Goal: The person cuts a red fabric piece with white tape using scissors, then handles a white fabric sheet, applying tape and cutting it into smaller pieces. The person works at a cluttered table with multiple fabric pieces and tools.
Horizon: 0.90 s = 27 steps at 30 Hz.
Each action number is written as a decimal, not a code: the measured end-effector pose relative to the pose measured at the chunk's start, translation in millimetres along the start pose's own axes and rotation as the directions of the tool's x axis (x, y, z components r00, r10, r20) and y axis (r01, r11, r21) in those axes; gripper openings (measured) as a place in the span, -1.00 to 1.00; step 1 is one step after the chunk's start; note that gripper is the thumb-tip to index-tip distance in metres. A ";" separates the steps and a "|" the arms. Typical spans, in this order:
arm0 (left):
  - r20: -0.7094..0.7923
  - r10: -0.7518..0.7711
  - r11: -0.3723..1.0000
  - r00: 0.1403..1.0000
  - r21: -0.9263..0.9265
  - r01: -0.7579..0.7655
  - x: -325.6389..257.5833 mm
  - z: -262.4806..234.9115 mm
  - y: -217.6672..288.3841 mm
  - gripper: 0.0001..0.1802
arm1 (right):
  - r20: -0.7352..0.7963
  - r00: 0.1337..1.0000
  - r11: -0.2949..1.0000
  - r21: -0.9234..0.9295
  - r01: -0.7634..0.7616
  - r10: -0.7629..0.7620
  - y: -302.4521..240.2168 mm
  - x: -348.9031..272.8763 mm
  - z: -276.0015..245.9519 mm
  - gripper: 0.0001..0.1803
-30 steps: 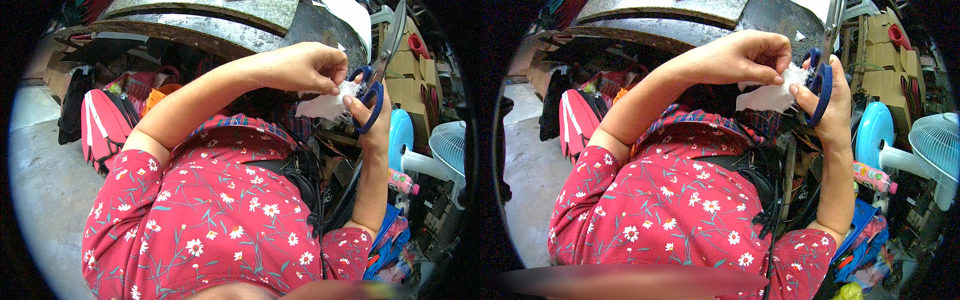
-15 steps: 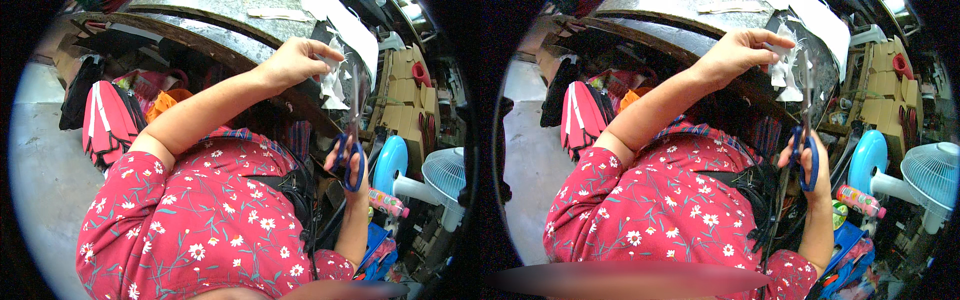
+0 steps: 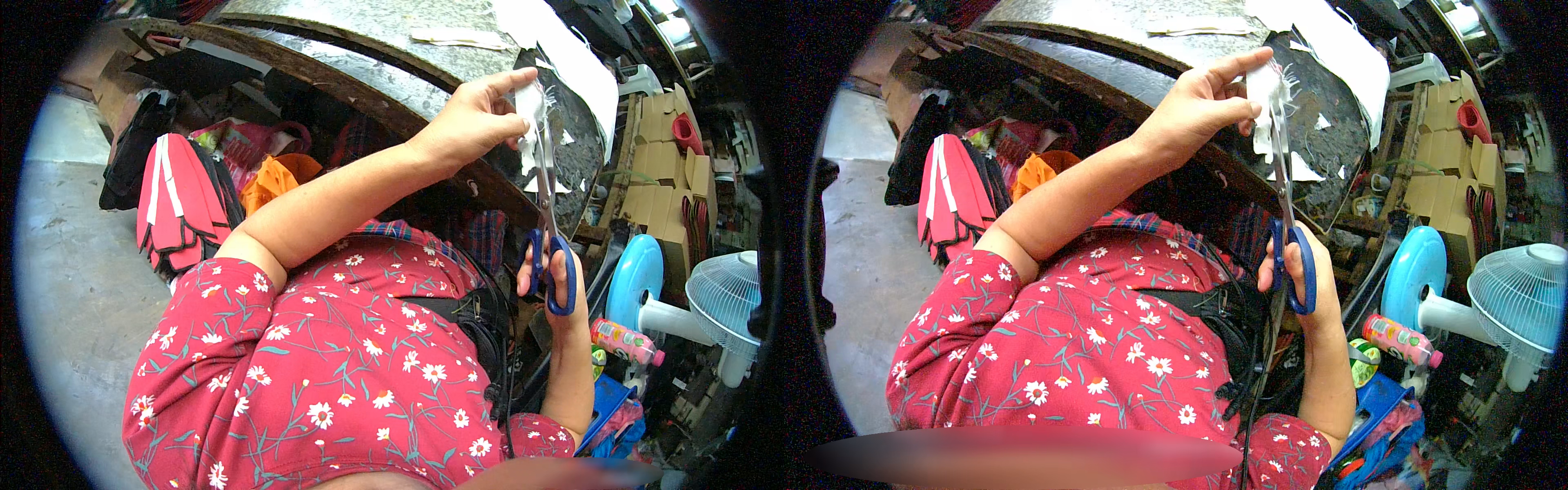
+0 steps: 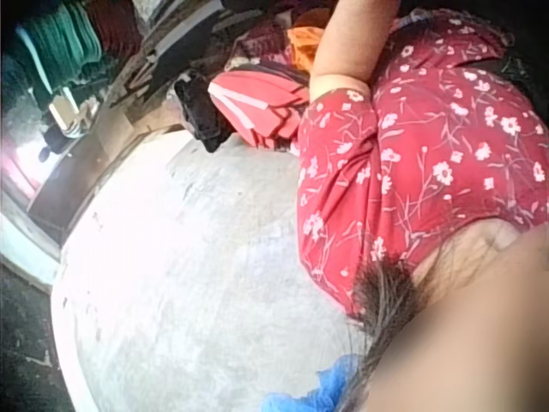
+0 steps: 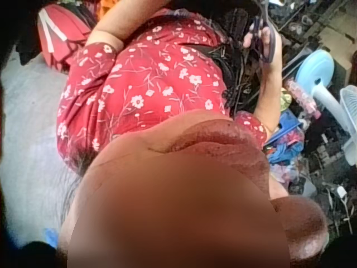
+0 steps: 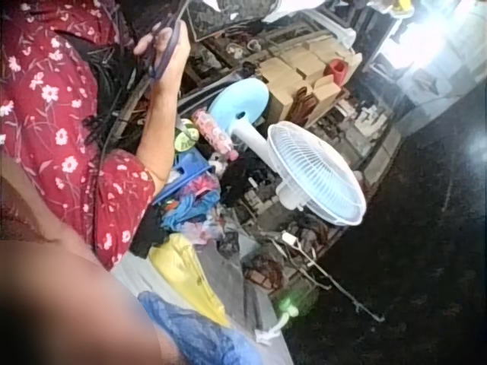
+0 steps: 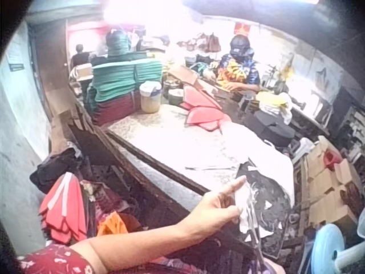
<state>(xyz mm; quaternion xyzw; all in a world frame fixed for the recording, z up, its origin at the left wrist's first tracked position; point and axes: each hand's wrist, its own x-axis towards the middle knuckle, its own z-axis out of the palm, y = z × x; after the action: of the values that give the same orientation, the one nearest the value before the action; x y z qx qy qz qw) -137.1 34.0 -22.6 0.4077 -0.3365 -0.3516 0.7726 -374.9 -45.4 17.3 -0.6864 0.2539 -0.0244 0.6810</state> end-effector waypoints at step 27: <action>0.038 -0.024 0.996 0.999 0.086 0.020 -0.7 1.2 1.2 -0.19 | -0.072 0.996 0.988 -0.147 0.040 -0.051 -5.3 11.2 10.1 -0.29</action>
<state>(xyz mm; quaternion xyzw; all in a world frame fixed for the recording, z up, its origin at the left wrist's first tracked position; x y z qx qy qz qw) -138.1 34.6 -21.1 0.4372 -0.3619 -0.3533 0.7437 -359.6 -40.7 18.2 -0.7384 0.2648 -0.0472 0.6184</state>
